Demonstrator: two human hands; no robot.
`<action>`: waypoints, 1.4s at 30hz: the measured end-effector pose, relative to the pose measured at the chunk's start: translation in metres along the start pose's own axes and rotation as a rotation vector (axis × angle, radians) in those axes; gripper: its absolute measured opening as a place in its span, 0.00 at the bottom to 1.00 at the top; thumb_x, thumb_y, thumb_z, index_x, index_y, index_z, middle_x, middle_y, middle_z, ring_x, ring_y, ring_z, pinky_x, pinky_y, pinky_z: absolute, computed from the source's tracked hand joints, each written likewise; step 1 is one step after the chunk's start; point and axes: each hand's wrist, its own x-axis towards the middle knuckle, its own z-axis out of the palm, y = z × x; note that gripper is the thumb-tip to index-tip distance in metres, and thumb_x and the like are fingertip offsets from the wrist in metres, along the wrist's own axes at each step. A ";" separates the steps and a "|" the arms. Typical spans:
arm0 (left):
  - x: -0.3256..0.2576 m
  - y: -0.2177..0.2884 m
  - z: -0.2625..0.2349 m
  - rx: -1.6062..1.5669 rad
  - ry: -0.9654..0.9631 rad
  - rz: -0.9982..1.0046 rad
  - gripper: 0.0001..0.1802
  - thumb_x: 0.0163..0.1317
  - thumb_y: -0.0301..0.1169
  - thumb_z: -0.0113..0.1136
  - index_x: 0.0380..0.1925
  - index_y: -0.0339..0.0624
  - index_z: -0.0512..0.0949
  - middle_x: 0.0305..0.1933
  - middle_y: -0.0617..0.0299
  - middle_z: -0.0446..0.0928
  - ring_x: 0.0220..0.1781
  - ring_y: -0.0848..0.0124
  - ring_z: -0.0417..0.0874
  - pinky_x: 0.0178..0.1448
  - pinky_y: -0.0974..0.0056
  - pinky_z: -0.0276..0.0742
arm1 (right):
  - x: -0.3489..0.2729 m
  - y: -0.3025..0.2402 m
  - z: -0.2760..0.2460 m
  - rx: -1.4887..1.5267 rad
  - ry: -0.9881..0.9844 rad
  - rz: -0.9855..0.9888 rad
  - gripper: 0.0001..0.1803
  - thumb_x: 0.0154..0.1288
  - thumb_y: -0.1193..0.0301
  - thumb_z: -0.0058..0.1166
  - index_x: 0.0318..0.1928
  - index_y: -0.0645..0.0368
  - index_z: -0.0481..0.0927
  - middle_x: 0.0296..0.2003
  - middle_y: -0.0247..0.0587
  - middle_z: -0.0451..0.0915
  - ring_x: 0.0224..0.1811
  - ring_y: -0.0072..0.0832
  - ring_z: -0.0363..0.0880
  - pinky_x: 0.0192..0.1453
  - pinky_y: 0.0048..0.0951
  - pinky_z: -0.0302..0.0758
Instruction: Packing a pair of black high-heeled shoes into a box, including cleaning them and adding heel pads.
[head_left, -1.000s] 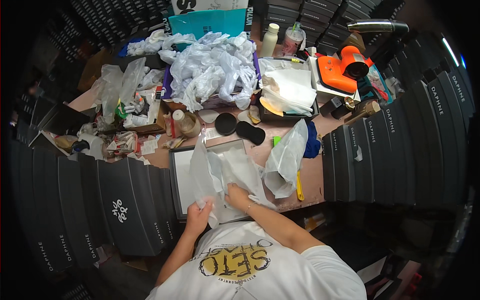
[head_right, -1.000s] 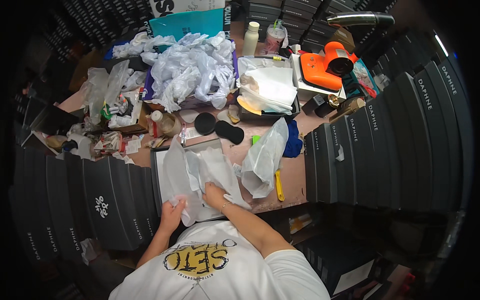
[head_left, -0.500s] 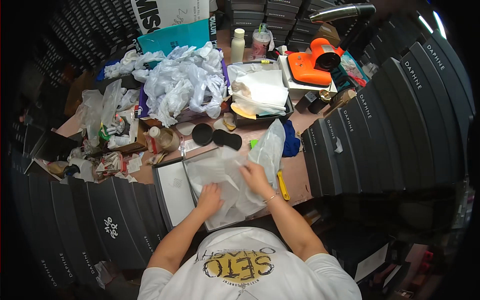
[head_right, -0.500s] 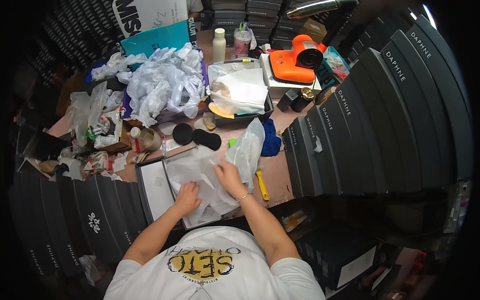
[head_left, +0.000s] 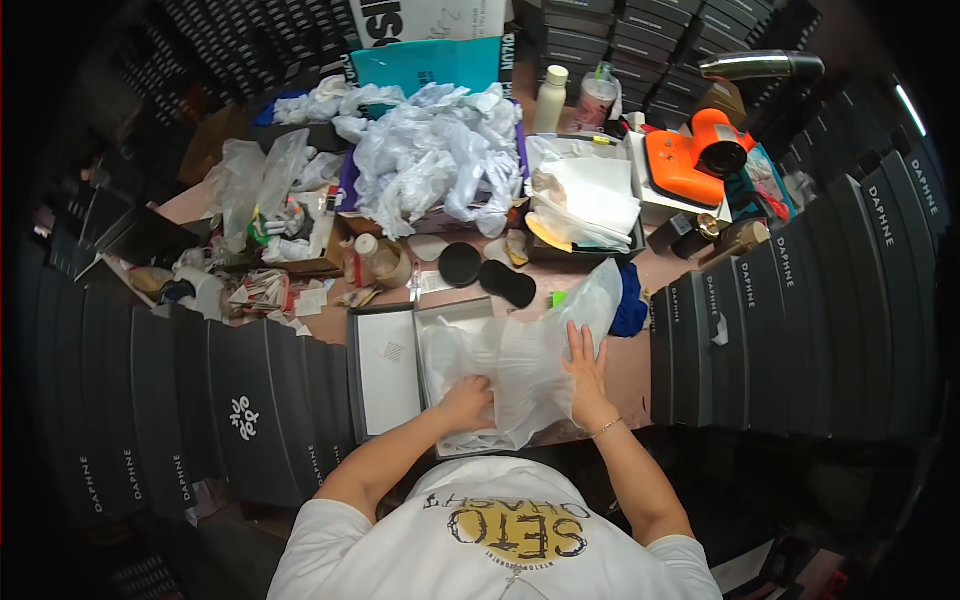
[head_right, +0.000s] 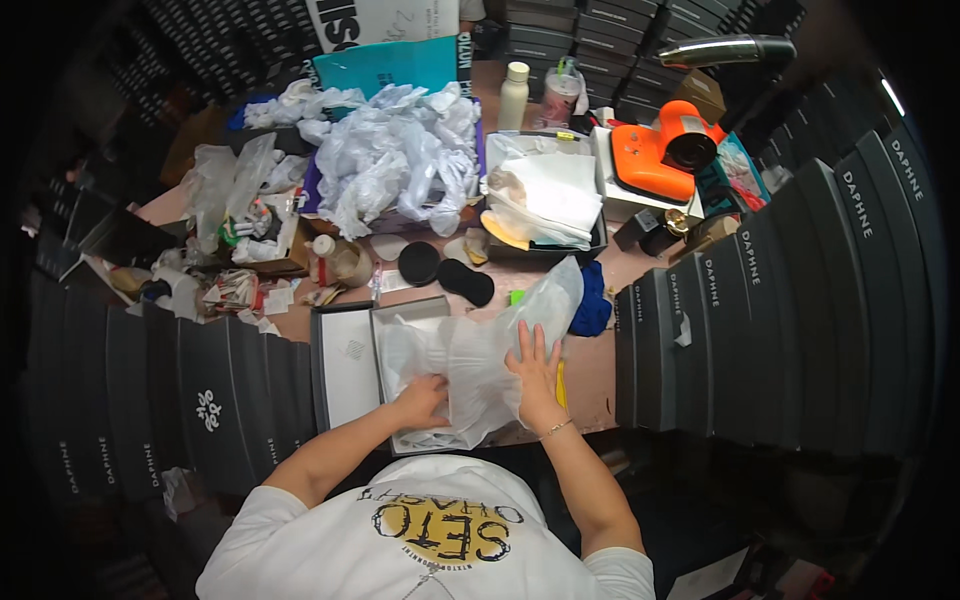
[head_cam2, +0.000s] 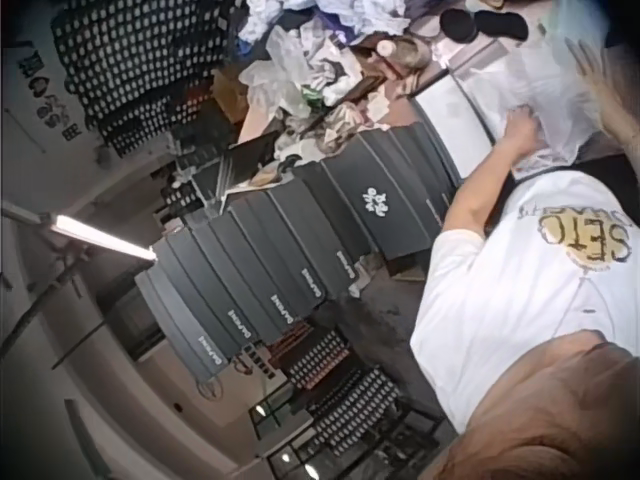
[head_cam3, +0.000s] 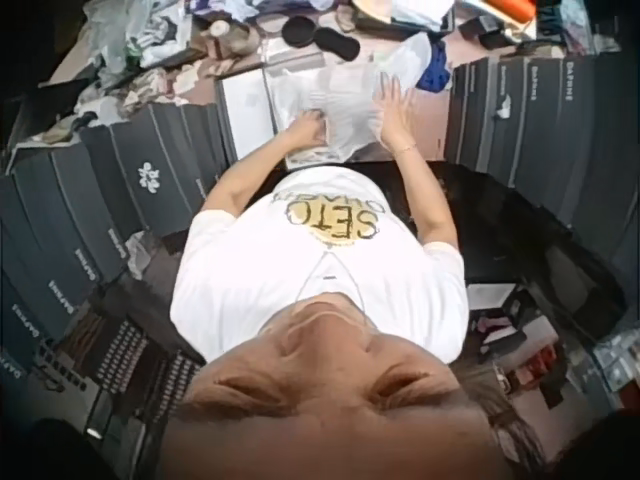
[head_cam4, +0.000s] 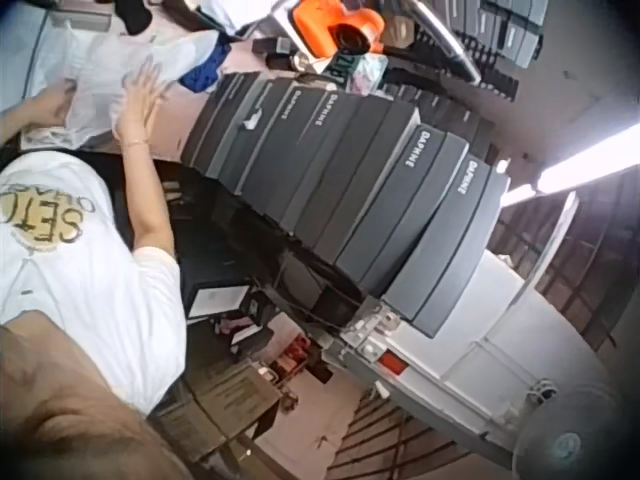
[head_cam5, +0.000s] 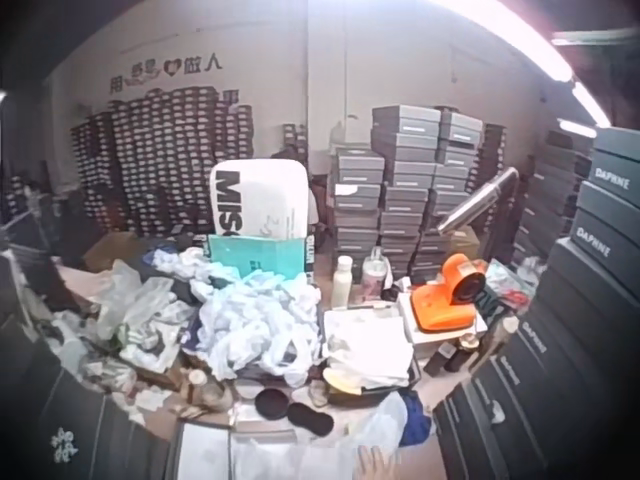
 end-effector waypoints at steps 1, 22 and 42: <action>-0.001 -0.001 -0.005 -0.021 -0.068 -0.073 0.23 0.46 0.41 0.67 0.41 0.39 0.79 0.50 0.48 0.72 0.56 0.50 0.70 0.62 0.46 0.62 | 0.010 -0.002 0.005 0.002 -0.011 -0.009 0.18 0.52 0.71 0.55 0.47 0.54 0.78 0.62 0.50 0.58 0.66 0.48 0.54 0.71 0.62 0.43; 0.006 0.078 -0.140 -1.841 0.252 -0.269 0.27 0.67 0.44 0.51 0.61 0.42 0.67 0.58 0.53 0.72 0.57 0.66 0.77 0.64 0.59 0.71 | 0.039 -0.138 -0.211 0.912 0.174 -0.511 0.19 0.54 0.85 0.49 0.48 0.61 0.79 0.38 0.45 0.81 0.40 0.38 0.81 0.45 0.31 0.77; 0.003 0.003 -0.050 -1.489 0.676 -0.663 0.45 0.62 0.38 0.57 0.71 0.38 0.43 0.69 0.43 0.58 0.69 0.58 0.62 0.70 0.57 0.58 | 0.006 -0.110 0.081 1.054 -0.186 0.152 0.48 0.58 0.67 0.59 0.71 0.64 0.44 0.67 0.68 0.50 0.72 0.54 0.48 0.74 0.41 0.49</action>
